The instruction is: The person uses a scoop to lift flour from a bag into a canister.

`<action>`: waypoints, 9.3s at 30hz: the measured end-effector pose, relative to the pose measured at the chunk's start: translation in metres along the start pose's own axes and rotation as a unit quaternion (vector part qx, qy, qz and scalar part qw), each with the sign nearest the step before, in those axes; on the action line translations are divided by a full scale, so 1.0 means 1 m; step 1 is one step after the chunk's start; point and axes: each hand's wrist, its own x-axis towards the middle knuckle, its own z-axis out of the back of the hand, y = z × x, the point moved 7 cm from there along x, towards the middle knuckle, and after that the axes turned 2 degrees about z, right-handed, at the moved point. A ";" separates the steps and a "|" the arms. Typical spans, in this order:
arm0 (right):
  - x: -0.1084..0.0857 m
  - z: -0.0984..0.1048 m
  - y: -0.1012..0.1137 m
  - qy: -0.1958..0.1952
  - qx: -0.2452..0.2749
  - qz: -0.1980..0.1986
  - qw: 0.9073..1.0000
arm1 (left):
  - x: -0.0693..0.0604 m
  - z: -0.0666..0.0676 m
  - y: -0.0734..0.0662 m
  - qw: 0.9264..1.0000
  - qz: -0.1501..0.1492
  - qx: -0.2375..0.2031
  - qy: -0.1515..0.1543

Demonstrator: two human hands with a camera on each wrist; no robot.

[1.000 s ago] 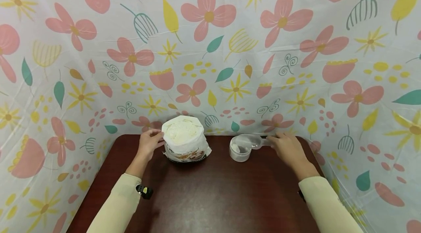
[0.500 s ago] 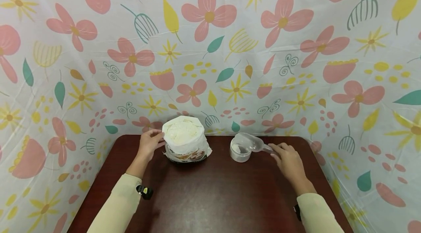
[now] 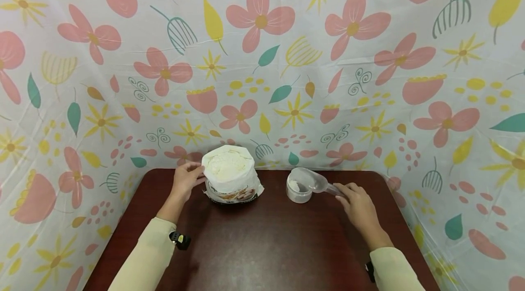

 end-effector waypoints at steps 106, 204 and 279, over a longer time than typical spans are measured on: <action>0.245 0.005 0.218 0.239 -0.265 0.291 0.888 | -0.002 0.001 0.000 1.000 -0.006 -0.017 -0.001; 0.228 -0.056 0.235 0.283 -0.224 0.246 0.900 | -0.003 0.001 -0.001 1.000 -0.002 -0.010 0.001; 0.153 -0.056 0.156 0.124 0.132 0.071 0.981 | -0.001 0.001 0.001 1.000 0.000 -0.013 0.002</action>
